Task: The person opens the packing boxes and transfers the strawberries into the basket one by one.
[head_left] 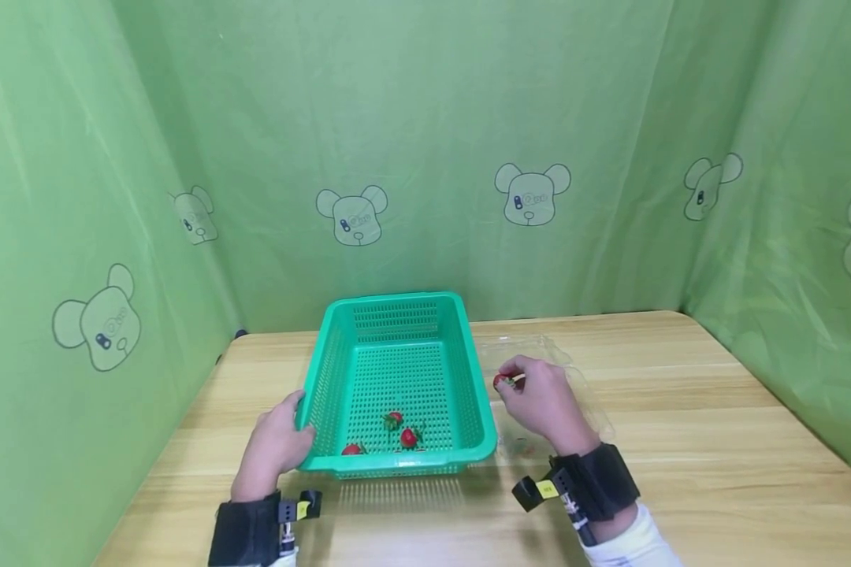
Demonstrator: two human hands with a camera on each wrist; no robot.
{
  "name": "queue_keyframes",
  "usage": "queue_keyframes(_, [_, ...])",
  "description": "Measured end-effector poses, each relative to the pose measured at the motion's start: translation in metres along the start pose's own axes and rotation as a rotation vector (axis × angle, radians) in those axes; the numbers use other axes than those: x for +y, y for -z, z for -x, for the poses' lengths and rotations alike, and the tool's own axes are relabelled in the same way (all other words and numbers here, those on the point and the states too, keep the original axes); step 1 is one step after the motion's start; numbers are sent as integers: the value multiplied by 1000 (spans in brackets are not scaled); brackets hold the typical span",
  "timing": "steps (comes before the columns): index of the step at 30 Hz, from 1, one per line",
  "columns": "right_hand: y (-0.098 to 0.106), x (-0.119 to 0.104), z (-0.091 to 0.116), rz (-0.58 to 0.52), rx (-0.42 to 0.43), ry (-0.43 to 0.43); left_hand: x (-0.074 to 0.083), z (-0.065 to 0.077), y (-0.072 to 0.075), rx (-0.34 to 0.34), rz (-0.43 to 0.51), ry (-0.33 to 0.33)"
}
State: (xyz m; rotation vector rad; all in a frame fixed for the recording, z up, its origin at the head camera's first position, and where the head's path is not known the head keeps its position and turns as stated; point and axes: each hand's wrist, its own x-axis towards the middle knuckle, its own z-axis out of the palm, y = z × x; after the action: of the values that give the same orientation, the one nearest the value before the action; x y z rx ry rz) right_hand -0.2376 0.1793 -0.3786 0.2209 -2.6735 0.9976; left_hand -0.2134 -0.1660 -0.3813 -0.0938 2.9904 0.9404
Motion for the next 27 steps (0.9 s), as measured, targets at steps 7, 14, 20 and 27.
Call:
queue_keyframes(7, [-3,-6,2,-6,0,38,2,1,1,2,13,0])
queue_keyframes(14, [-4,-10,3,-11,5,58,2,0,1,1,20,0])
queue_keyframes(20, [-5,-13,3,-35,-8,51,2,0,1,2,16,1])
queue_keyframes(27, [-6,-16,5,-38,2,55,1,0,0,3,5,-5])
